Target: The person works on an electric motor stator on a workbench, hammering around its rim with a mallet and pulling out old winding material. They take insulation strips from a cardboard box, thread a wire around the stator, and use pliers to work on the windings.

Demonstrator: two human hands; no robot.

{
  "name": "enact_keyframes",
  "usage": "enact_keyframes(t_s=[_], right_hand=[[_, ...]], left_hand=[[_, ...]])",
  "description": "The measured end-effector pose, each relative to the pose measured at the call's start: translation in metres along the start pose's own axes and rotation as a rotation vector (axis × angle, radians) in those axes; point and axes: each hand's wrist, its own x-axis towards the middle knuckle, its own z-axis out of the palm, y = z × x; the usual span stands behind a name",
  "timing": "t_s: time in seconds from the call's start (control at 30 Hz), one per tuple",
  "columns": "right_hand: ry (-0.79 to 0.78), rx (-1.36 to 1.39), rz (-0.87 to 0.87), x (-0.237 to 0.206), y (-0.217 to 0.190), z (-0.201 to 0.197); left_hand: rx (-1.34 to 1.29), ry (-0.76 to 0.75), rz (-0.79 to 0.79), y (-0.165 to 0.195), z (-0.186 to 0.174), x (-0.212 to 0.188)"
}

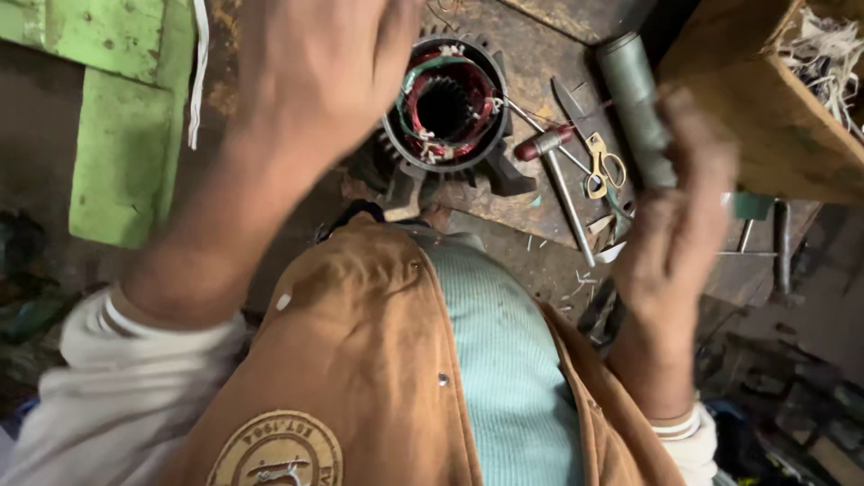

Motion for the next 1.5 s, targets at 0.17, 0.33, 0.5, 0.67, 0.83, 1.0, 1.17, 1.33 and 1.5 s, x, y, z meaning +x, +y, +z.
enact_keyframes(t_s=[0.17, 0.33, 0.5, 0.67, 0.83, 1.0, 1.17, 1.33, 1.5], right_hand=[[-0.128, -0.143, -0.205, 0.062, -0.034, 0.036], [-0.455, -0.573, -0.171, 0.116, 0.035, 0.160], [-0.478, -0.793, -0.043, 0.129, 0.052, 0.116], [-0.536, -1.240, -0.009, 0.123, 0.054, 0.164], [-0.256, -0.624, -0.056, 0.109, 0.064, 0.158], [-0.528, -1.116, 0.126, 0.091, 0.075, 0.167], [-0.042, -0.724, 0.023, 0.091, 0.062, 0.175], [-0.187, -0.475, 0.051, 0.052, 0.003, 0.136], [-0.356, -0.476, -0.123, 0.010, -0.003, 0.156]], left_hand=[[0.000, -0.086, 0.074, -0.009, 0.015, -0.045], [-0.003, -0.171, 0.046, -0.025, 0.019, -0.078], [-0.126, -0.189, 0.017, -0.041, 0.027, -0.079], [-0.253, -0.145, -0.084, -0.040, 0.032, -0.070], [-0.283, -0.214, -0.060, -0.051, 0.021, -0.067], [-0.302, -0.235, -0.030, -0.054, 0.020, -0.057], [-0.195, -0.227, 0.090, -0.057, 0.011, -0.037], [-0.008, -0.263, 0.423, -0.072, 0.014, -0.005], [-0.227, -0.479, 0.603, -0.085, 0.034, 0.017]])
